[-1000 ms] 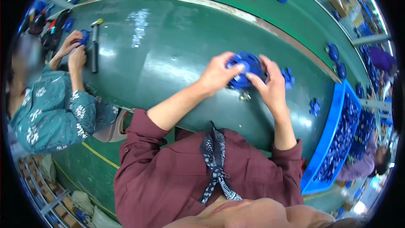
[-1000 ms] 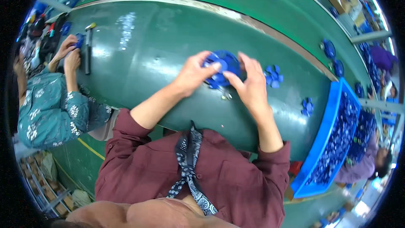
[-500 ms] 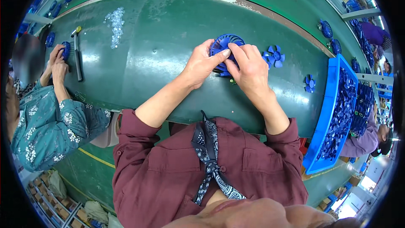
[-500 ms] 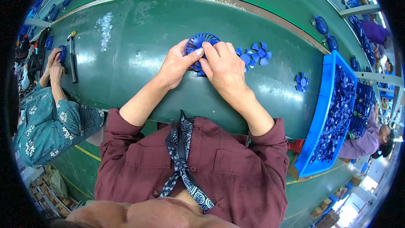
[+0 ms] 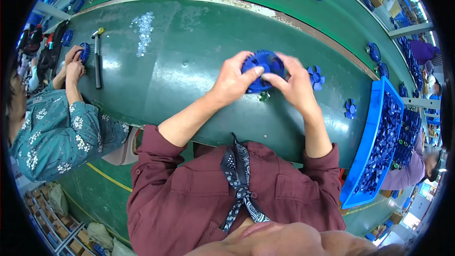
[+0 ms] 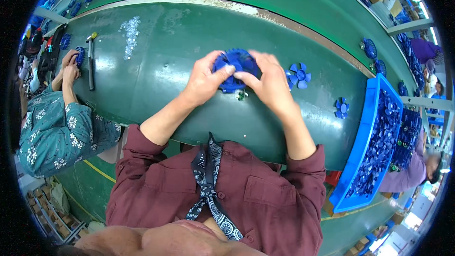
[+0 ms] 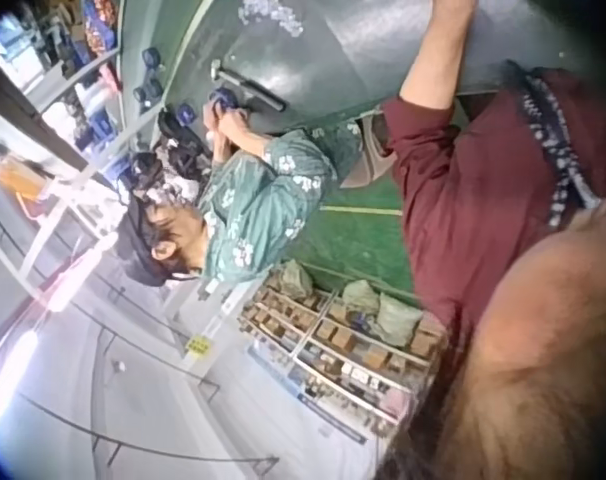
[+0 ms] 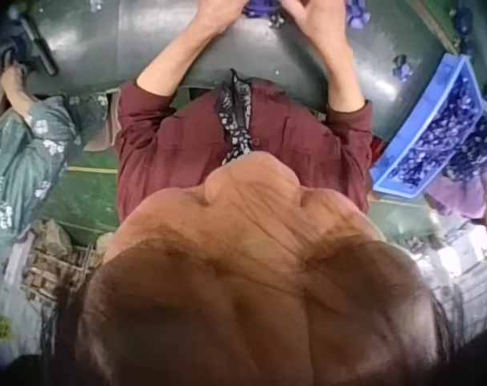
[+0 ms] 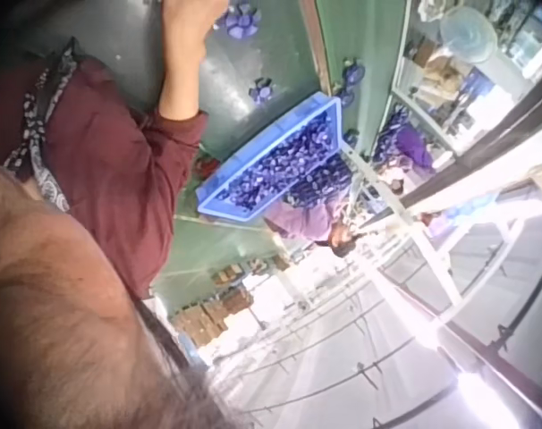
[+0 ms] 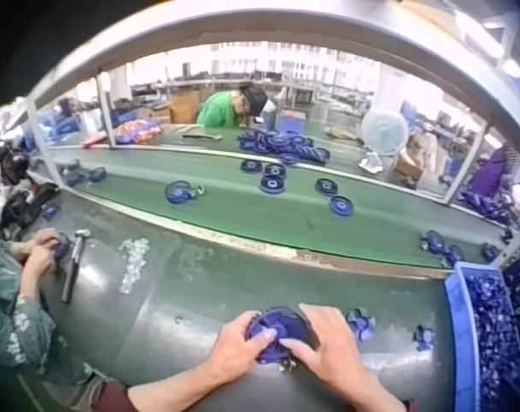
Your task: The person assembles mini fans by picking up fan casings and fan blades, pressing each blade into a casing by hand, and placing the assembled fan components onto the conveyor belt.
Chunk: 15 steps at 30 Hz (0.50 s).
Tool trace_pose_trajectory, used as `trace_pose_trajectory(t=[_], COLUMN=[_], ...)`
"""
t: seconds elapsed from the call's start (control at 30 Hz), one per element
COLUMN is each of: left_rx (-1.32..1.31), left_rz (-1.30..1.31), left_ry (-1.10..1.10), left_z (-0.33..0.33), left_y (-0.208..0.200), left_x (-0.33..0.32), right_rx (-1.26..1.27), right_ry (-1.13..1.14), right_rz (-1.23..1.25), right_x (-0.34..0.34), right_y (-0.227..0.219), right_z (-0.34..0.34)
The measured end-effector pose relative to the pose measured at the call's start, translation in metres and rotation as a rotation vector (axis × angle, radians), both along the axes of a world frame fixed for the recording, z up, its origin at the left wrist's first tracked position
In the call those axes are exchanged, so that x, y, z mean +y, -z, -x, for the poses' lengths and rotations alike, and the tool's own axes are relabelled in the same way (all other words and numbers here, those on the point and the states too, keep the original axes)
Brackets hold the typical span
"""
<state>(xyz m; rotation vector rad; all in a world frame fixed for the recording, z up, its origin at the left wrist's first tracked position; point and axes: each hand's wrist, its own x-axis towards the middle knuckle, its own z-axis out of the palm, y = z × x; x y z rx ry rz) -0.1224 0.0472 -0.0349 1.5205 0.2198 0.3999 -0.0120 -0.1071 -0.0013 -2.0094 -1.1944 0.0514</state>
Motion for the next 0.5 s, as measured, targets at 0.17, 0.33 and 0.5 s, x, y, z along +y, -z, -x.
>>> trace_pose_trajectory(t=[0.17, 0.33, 0.5], left_rx=[0.075, 0.121, 0.23], left_rz=[-0.119, -0.47, -0.758], left_ry=[-0.01, -0.107, -0.288], left_z=[0.0, -0.026, -0.072], left_y=[-0.006, -0.007, -0.036], left_x=[-0.005, 0.015, 0.113], right_rx=[0.515, 0.732, 0.707], right_ry=[-0.087, 0.012, 0.335], right_rz=[-0.008, 0.128, -0.374], right_x=[0.002, 0.015, -0.017], right_y=[0.015, 0.006, -0.001], right_z=[-0.013, -0.05, -0.13])
